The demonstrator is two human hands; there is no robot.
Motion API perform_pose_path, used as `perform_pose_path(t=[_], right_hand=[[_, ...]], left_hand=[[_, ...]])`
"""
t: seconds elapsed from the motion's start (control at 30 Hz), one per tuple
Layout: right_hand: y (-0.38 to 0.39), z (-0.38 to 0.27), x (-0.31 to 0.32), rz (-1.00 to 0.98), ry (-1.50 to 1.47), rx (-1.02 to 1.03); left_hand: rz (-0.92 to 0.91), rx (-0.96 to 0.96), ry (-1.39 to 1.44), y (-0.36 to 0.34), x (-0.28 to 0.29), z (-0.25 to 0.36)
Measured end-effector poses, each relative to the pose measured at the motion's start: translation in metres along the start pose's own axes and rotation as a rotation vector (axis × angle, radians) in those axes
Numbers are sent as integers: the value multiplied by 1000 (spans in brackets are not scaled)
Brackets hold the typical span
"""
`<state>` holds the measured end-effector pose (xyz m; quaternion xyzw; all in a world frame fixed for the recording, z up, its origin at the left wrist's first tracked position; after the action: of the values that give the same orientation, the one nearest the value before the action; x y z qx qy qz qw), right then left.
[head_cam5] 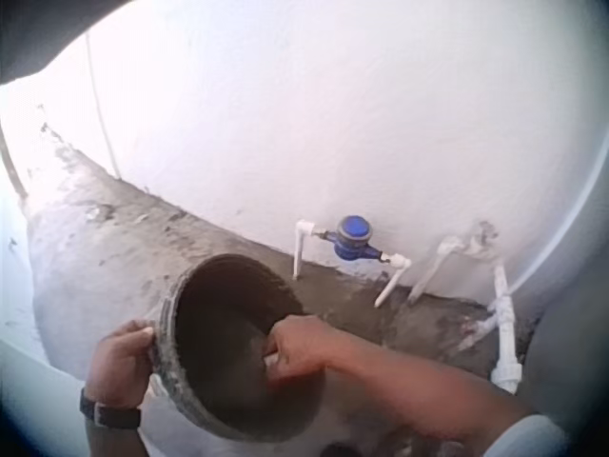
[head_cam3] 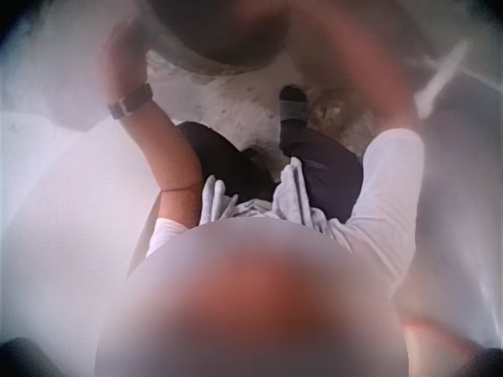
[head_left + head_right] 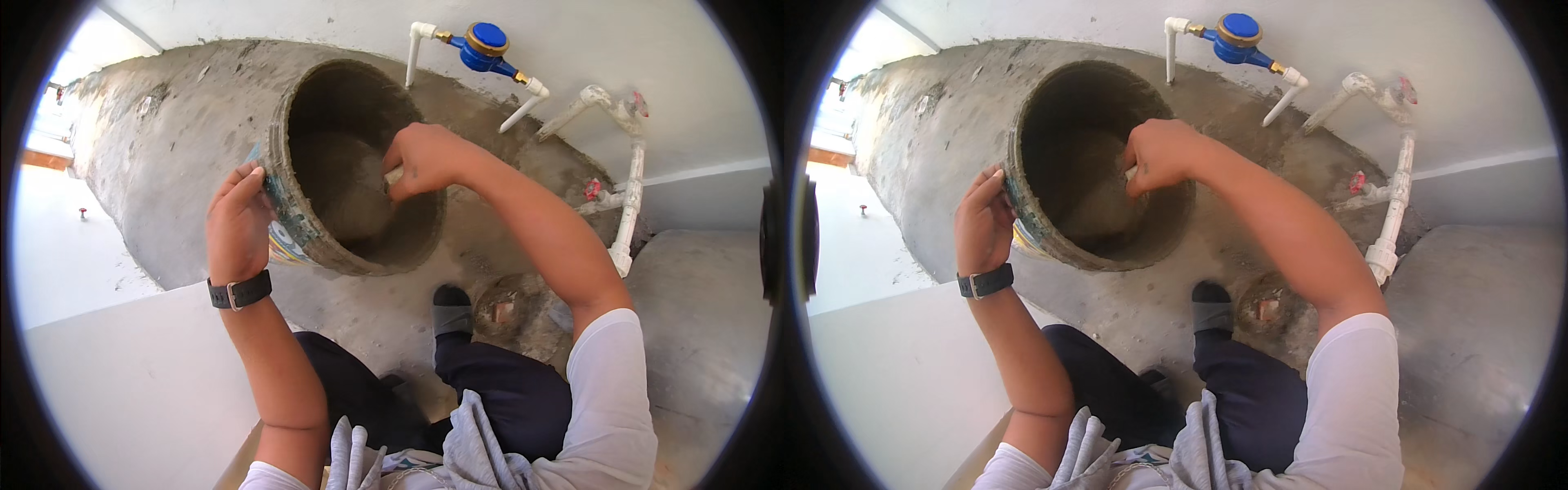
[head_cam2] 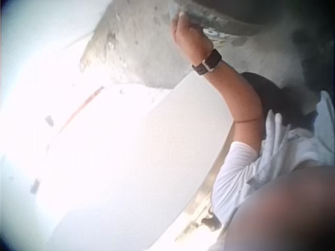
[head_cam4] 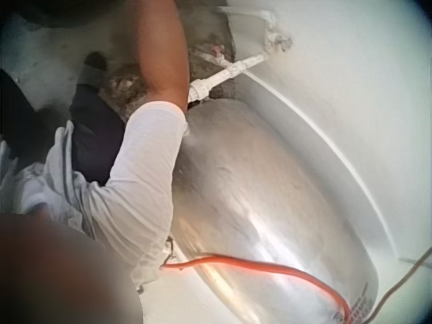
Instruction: The person scoops cement from a bucket and applies it to a wall using a trowel. They move along the wall, smoothing the cement to cover the surface.
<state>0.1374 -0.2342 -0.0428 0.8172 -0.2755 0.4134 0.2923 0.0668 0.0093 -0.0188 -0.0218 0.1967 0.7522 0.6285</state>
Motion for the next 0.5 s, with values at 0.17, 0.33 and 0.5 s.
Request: perform_pose_path(t=[0.17,0.33,0.5], right_hand=[[25,43,38,94,6,-73],[71,102,70,213,-112,-223],[117,168,69,298,-260,-485]], left_hand=[[79,-18,29,4,1,4],[82,-15,51,7,7,10],[104,-30,67,5,14,6]])
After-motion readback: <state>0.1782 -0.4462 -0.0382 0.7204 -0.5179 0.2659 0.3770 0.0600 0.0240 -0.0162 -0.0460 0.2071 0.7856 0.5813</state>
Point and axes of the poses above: each hand's wrist, its own y-axis away from the middle knuckle, its own x-axis out of the back of the hand, z = x × y, the point moved 7 cm from there along -y, towards the middle knuckle, and after that the axes turned 3 degrees about y, right-handed, at the moved point
